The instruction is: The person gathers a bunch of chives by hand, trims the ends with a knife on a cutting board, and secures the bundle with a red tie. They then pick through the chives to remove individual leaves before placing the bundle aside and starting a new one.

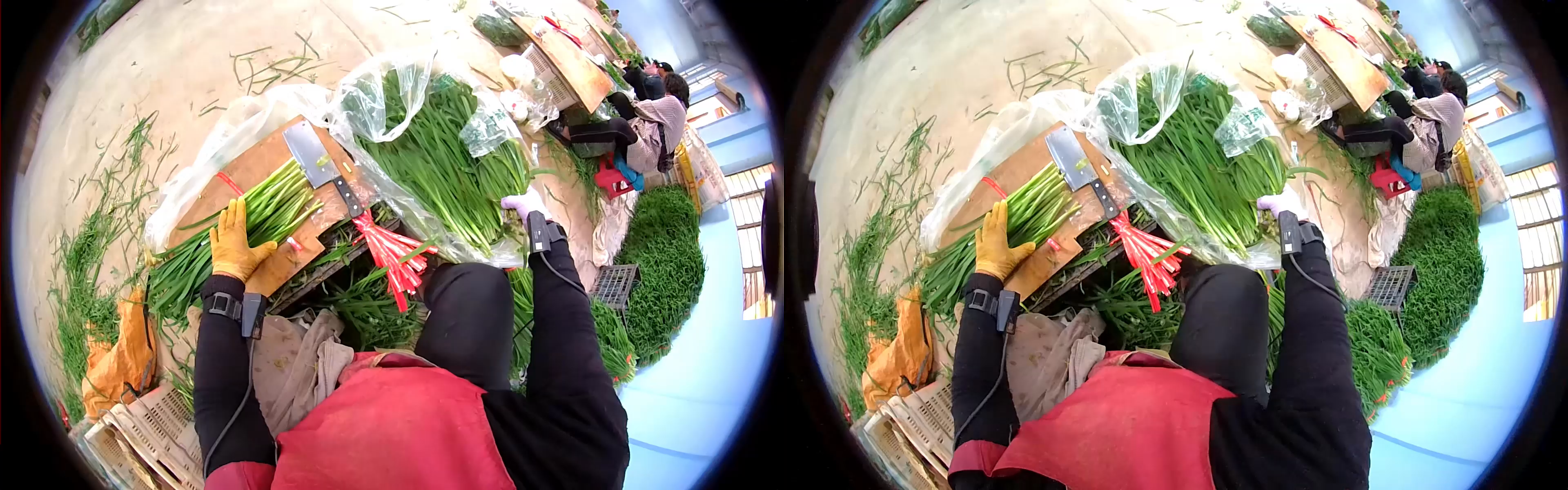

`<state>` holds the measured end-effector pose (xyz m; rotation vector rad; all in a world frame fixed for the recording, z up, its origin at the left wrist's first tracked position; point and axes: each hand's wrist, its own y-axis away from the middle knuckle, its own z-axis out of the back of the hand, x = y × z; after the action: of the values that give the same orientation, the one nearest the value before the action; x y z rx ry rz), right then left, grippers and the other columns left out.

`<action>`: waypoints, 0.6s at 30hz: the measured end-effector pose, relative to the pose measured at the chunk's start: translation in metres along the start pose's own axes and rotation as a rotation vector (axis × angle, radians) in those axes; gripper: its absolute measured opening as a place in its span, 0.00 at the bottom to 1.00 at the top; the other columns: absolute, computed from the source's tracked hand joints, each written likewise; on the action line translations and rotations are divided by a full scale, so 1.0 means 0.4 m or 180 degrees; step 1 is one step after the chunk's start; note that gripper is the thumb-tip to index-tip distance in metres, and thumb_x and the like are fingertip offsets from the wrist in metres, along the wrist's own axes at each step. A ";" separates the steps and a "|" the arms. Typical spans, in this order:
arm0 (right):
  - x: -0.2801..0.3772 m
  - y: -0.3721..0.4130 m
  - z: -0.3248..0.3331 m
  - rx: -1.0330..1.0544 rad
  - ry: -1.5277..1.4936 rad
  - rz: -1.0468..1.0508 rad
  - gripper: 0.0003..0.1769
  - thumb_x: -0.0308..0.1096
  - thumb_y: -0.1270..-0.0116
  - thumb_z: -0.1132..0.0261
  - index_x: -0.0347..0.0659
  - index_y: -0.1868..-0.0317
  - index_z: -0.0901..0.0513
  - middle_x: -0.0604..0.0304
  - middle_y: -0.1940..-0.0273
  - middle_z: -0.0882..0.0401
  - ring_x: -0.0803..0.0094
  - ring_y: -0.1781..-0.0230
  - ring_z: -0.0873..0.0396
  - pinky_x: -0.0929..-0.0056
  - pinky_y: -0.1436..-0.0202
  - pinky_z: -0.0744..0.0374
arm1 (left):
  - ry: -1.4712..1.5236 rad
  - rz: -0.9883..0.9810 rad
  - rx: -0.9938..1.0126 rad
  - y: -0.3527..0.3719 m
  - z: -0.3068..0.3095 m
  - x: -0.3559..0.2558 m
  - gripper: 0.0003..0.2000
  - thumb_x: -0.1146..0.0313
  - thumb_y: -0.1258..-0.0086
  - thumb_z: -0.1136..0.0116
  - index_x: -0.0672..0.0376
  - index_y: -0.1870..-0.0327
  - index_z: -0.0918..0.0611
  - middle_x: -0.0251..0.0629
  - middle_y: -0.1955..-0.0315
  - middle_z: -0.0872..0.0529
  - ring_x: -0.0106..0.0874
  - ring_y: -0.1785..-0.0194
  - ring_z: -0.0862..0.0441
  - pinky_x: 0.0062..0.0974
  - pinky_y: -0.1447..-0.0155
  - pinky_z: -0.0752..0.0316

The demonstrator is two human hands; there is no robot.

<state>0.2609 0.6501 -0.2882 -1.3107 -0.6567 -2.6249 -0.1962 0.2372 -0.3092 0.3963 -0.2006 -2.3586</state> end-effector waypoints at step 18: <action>0.400 0.447 0.153 0.0311 -0.1109 0.0816 0.21 0.19 0.44 0.37 0.33 0.48 0.21 0.59 0.62 0.16 0.71 0.69 0.19 0.72 0.66 0.19 | 0.0266 -0.0248 -0.0680 0.087 0.146 -0.001 0.51 0.41 0.45 0.31 0.56 0.24 0.41 0.45 0.25 0.39 0.46 0.23 0.44 0.52 0.25 0.47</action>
<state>0.2626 0.5282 -0.0727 -1.7123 -0.6032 -2.1584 -0.1933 0.2142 -0.2452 0.4036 0.1074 -2.4040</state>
